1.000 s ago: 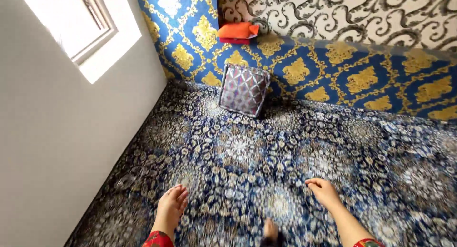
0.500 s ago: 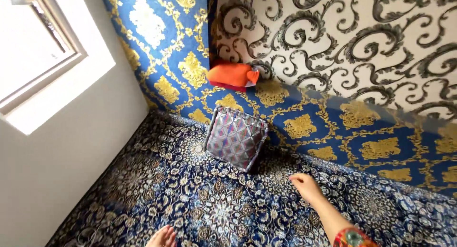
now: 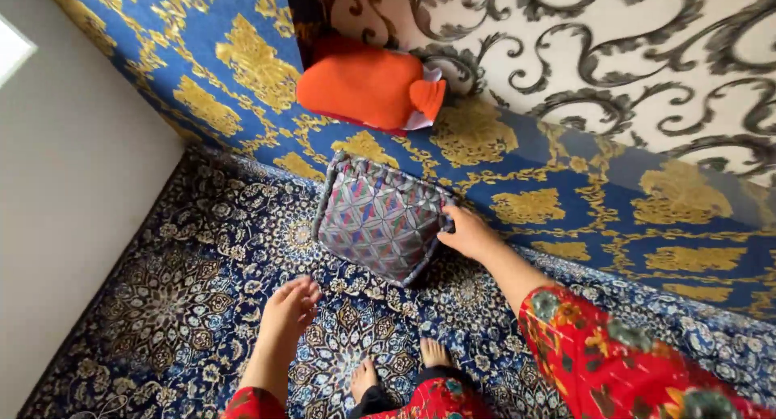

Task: Organizing various household items, stationery, and electronics in a room.

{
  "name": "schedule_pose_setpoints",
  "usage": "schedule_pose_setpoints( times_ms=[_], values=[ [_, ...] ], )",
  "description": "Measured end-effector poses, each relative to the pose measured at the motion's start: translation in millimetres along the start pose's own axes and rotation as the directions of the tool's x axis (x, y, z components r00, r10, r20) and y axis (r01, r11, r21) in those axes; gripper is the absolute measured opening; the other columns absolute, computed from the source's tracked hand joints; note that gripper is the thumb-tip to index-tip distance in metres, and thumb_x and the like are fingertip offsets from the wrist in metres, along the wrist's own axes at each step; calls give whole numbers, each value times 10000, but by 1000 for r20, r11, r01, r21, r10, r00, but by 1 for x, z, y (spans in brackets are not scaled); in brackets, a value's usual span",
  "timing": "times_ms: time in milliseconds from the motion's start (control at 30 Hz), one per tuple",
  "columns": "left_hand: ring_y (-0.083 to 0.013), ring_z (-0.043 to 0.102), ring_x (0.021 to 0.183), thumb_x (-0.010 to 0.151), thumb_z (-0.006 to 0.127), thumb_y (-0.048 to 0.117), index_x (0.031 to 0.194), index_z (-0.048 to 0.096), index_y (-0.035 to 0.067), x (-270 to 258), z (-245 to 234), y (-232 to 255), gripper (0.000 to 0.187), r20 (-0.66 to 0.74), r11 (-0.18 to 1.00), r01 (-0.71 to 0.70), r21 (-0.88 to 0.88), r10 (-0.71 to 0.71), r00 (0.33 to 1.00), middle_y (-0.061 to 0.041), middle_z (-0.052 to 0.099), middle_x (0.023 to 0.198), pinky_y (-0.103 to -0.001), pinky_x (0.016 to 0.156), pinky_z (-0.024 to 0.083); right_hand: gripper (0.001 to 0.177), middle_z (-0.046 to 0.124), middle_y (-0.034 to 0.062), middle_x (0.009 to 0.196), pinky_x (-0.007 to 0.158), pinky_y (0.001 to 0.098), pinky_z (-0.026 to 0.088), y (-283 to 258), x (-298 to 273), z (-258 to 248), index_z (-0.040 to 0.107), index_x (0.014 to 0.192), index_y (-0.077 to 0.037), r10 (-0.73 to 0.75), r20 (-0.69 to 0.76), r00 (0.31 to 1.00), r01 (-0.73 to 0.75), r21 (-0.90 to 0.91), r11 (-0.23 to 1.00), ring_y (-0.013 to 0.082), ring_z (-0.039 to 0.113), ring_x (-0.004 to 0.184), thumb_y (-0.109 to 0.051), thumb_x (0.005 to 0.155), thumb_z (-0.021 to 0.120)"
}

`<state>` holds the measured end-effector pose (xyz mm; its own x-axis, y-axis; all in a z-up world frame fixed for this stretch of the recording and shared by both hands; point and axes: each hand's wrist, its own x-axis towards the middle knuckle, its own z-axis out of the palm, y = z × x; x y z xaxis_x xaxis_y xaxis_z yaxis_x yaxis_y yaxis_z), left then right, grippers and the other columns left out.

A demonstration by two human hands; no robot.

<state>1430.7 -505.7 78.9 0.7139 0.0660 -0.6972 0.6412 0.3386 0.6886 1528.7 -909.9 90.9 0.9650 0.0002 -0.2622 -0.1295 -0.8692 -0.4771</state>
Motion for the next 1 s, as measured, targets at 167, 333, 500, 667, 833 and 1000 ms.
schedule_pose_setpoints(
  times_ms=[167, 333, 500, 667, 833, 1000],
  values=[
    [-117, 681, 906, 1000, 605, 200, 1219, 648, 51, 9, 70, 25, 268, 81, 996, -87, -20, 88, 993, -22, 727, 1055, -287, 797, 554, 818, 551, 194, 1438, 1096, 451, 453, 6, 94, 38, 489, 1458, -87, -184, 71, 980, 192, -123, 974, 385, 522, 1336, -383, 756, 790],
    [-116, 698, 946, 972, 595, 198, 1245, 651, 73, 28, 82, -30, 305, -35, 991, -5, -131, 1, 999, -28, 743, 1097, -283, 800, 547, 1031, 423, 165, 1561, 1143, 476, 416, 7, 156, 71, 360, 1530, -63, -35, 210, 977, 88, -247, 965, 344, 437, 1430, -511, 722, 820],
    [-129, 700, 977, 983, 592, 204, 1282, 652, 65, 42, 80, -80, 336, -120, 964, 96, -248, -129, 984, -60, 748, 1151, -283, 808, 533, 1307, 305, 175, 1605, 1165, 517, 335, 13, 159, 85, 244, 1538, -17, 16, 267, 964, 85, -364, 927, 360, 314, 1476, -634, 594, 904],
    [-163, 688, 998, 991, 584, 204, 1312, 651, 70, 51, 52, -137, 354, -141, 938, 163, -306, -214, 967, -81, 740, 1189, -311, 819, 534, 1496, 256, 202, 1584, 1164, 557, 248, 4, 158, 91, 128, 1542, -6, 60, 232, 971, 47, -427, 903, 366, 262, 1466, -686, 503, 963],
    [-170, 695, 1062, 1003, 540, 208, 1334, 613, 98, 48, 31, -169, 356, -260, 853, 157, -498, -319, 911, -72, 715, 1235, -331, 846, 548, 1329, 413, 256, 1504, 1157, 513, 366, 6, 132, 119, 312, 1454, 29, 18, 328, 944, 116, -383, 916, 416, 384, 1408, -650, 502, 945],
    [-159, 705, 972, 989, 587, 209, 1298, 651, 79, 52, 49, -174, 341, -292, 888, 53, -457, -206, 934, -72, 748, 1167, -291, 751, 524, 1012, 601, 230, 1232, 984, 509, 483, -54, 44, 148, 459, 1292, 27, -205, 344, 917, 317, -311, 896, 394, 575, 1173, -496, 550, 906]
  ],
)
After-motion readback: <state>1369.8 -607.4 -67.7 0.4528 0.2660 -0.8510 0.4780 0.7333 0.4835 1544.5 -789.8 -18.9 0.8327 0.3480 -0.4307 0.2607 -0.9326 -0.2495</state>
